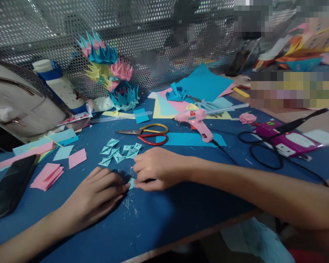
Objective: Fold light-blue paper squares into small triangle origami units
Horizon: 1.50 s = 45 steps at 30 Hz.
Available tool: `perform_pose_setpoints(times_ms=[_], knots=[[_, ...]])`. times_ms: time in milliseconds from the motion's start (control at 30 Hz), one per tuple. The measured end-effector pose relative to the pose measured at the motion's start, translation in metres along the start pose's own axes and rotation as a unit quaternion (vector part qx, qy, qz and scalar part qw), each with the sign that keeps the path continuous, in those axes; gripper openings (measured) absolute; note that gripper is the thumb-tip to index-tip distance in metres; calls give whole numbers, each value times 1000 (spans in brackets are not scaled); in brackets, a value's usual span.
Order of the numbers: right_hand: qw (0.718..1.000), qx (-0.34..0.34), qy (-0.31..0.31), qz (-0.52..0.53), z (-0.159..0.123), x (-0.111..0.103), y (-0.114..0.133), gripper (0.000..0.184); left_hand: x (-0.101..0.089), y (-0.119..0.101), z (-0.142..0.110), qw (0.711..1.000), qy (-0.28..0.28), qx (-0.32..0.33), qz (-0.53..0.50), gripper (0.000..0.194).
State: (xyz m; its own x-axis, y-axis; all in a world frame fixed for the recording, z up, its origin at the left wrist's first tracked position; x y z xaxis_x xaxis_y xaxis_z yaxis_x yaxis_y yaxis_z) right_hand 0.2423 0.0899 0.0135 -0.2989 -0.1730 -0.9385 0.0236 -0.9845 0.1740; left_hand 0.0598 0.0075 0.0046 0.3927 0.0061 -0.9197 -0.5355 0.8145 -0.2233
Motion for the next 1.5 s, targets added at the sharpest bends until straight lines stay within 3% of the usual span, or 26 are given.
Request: perform_pose_setpoints(times_ms=[333, 567, 800, 967, 1100, 1300, 1400, 1500], knots=[[999, 9, -36, 4, 0, 3, -1, 38, 2, -1, -4, 999, -44, -1, 11, 15], [998, 33, -34, 41, -1, 7, -4, 37, 4, 0, -6, 999, -40, -7, -4, 17], [996, 42, -31, 76, 0, 11, -5, 25, 10, -6, 5, 990, -41, -58, 123, 22], [978, 134, -47, 155, -2, 10, -13, 13, 10, -3, 9, 982, -30, -47, 181, 22], [962, 182, -81, 184, -3, 6, -17, 15, 7, 7, 3, 976, -18, -29, 214, 22], [978, 129, -66, 150, -2, 7, -13, 19, -4, 26, 3, 974, -11, -53, 221, 22], [984, 104, -63, 127, -3, 8, -12, 20, -23, 47, -1, 974, -17, -89, 208, 20], [987, 91, -68, 116, -3, 7, -11, 20, -56, 87, -22, 963, -33, -167, 207, 22]])
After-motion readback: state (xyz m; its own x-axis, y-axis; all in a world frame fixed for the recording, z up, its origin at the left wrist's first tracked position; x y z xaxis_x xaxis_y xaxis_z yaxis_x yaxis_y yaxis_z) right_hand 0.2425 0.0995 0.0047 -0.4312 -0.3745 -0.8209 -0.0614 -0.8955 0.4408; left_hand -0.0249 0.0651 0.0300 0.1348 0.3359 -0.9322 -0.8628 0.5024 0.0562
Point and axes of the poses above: each hand's wrist, its own z-axis towards the middle knuckle, its own x-axis out of the palm, y = z × x, the point moved 3 cm from there along z, towards the middle knuckle, and after that the axes turned 5 degrees about x, right-handed, at the moved point
